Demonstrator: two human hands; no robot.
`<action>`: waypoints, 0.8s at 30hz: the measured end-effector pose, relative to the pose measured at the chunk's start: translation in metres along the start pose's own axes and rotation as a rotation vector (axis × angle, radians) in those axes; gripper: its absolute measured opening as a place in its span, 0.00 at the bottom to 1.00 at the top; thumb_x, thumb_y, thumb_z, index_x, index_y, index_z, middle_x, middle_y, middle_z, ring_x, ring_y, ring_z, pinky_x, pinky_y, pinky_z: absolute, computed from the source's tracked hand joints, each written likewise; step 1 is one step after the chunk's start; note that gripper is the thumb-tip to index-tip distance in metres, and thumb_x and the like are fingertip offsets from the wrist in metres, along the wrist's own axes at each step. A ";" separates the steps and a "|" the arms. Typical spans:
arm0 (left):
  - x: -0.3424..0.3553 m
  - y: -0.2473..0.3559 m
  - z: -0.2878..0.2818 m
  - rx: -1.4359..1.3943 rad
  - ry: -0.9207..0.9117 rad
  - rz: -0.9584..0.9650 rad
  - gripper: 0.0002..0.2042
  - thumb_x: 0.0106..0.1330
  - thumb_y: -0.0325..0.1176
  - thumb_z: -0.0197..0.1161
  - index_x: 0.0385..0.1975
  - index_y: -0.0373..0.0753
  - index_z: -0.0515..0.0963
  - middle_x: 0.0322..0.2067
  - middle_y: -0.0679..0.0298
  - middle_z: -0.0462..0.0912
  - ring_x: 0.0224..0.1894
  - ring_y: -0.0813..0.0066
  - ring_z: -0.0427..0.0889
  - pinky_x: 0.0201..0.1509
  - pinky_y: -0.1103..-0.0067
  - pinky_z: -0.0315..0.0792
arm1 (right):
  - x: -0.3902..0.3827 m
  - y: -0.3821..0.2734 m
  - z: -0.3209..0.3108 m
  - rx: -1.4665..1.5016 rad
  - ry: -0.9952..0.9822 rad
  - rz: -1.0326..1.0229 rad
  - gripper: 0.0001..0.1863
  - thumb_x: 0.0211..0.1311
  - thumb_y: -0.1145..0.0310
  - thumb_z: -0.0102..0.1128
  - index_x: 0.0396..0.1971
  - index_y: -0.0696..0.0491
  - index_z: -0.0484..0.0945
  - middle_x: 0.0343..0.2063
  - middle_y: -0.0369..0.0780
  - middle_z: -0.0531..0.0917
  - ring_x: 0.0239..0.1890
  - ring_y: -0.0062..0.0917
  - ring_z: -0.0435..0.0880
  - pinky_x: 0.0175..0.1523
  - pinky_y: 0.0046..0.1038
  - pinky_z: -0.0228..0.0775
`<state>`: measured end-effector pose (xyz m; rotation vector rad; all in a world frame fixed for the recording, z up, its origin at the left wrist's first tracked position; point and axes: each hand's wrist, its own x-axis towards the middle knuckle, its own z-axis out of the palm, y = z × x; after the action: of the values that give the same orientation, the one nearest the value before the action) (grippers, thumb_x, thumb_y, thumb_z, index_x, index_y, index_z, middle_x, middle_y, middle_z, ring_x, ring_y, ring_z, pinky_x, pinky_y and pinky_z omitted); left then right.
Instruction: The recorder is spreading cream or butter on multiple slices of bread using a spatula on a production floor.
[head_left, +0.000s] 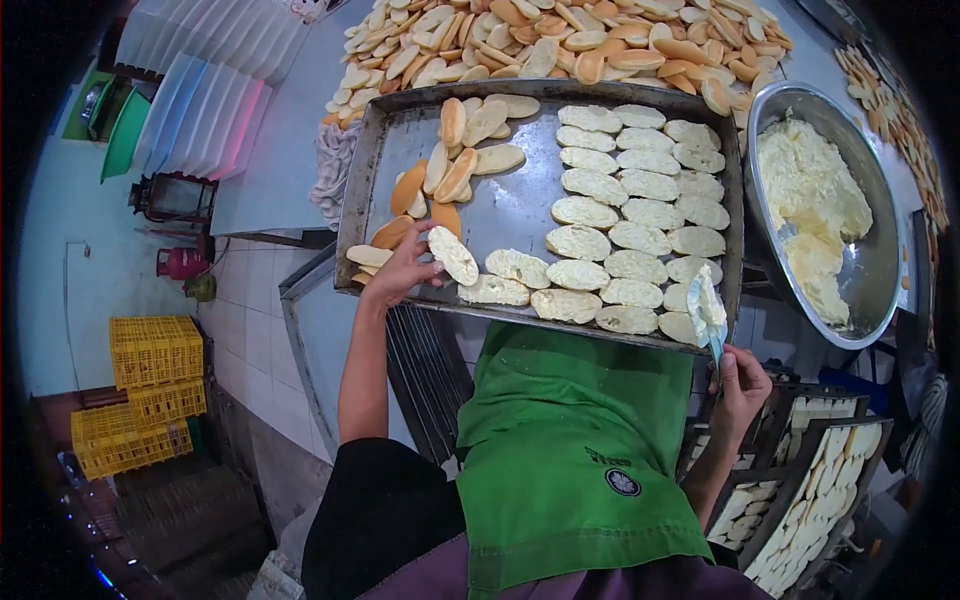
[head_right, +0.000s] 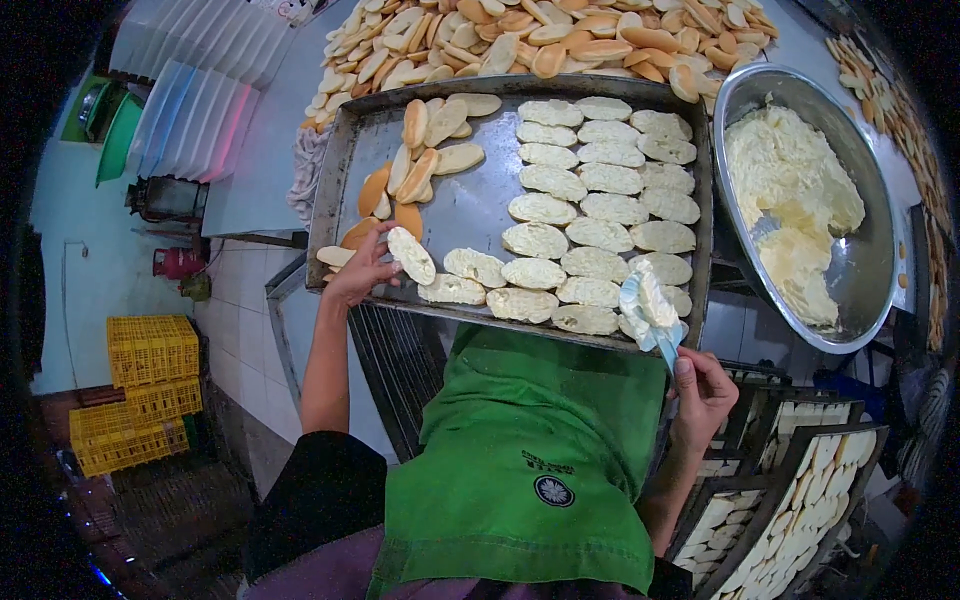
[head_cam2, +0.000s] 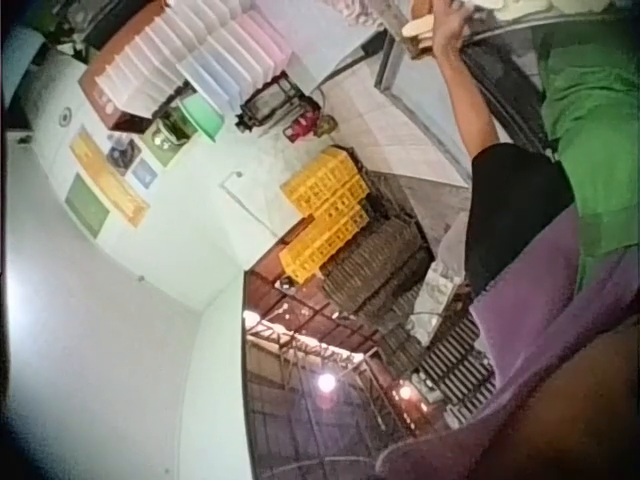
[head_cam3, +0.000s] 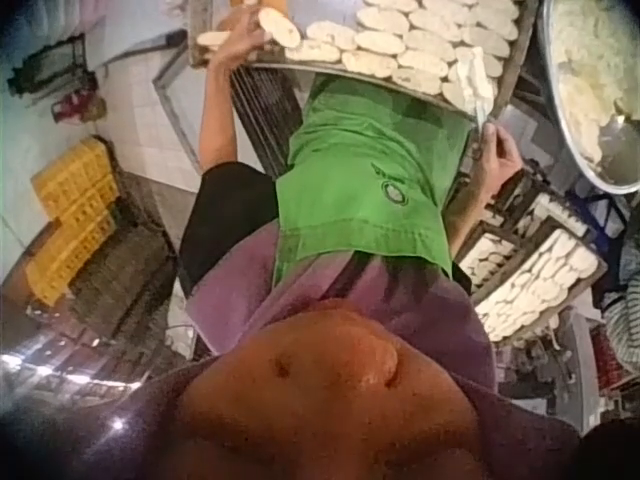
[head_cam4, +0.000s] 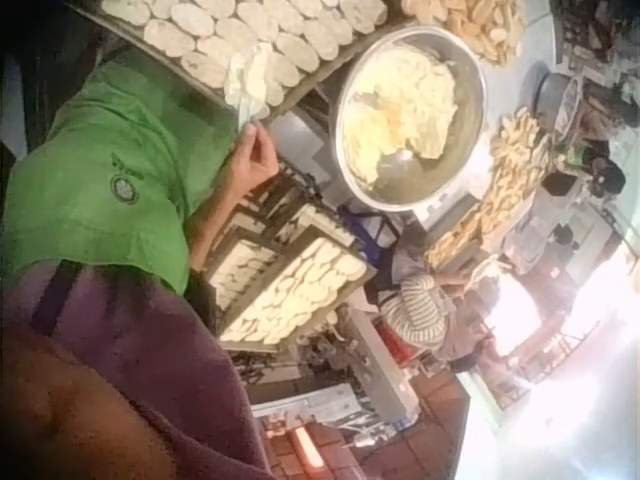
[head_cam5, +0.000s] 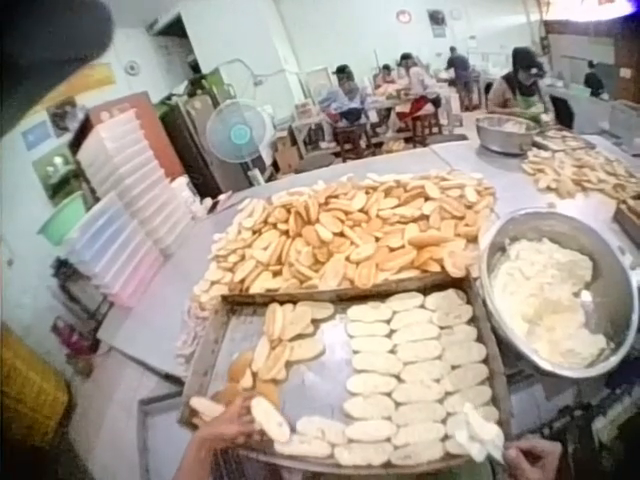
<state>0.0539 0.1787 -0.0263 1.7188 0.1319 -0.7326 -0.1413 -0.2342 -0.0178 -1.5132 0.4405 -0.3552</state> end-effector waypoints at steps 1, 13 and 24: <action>0.001 0.001 0.001 0.000 -0.002 -0.001 0.30 0.52 0.23 0.58 0.54 0.45 0.52 0.45 0.61 0.67 0.38 0.77 0.71 0.29 0.85 0.71 | -0.001 0.000 0.000 -0.001 0.002 0.001 0.08 0.54 0.72 0.56 0.31 0.61 0.76 0.22 0.36 0.75 0.17 0.12 0.68 0.18 0.12 0.57; 0.014 0.007 0.004 0.038 -0.241 -0.004 0.33 0.50 0.25 0.60 0.56 0.49 0.53 0.45 0.68 0.67 0.34 0.86 0.69 0.20 0.92 0.63 | -0.001 0.004 -0.005 -0.007 0.010 0.019 0.08 0.55 0.72 0.56 0.31 0.61 0.76 0.21 0.34 0.75 0.16 0.11 0.67 0.17 0.13 0.56; 0.010 -0.005 -0.001 1.057 0.672 0.441 0.14 0.56 0.28 0.55 0.43 0.37 0.68 0.33 0.55 0.74 0.33 0.62 0.75 0.38 0.74 0.68 | 0.003 0.005 -0.004 0.003 0.004 0.027 0.08 0.54 0.71 0.56 0.31 0.61 0.76 0.22 0.34 0.75 0.18 0.12 0.69 0.17 0.12 0.57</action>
<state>0.0599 0.1783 -0.0355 2.8218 -0.2191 0.2171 -0.1414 -0.2391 -0.0234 -1.5028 0.4630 -0.3380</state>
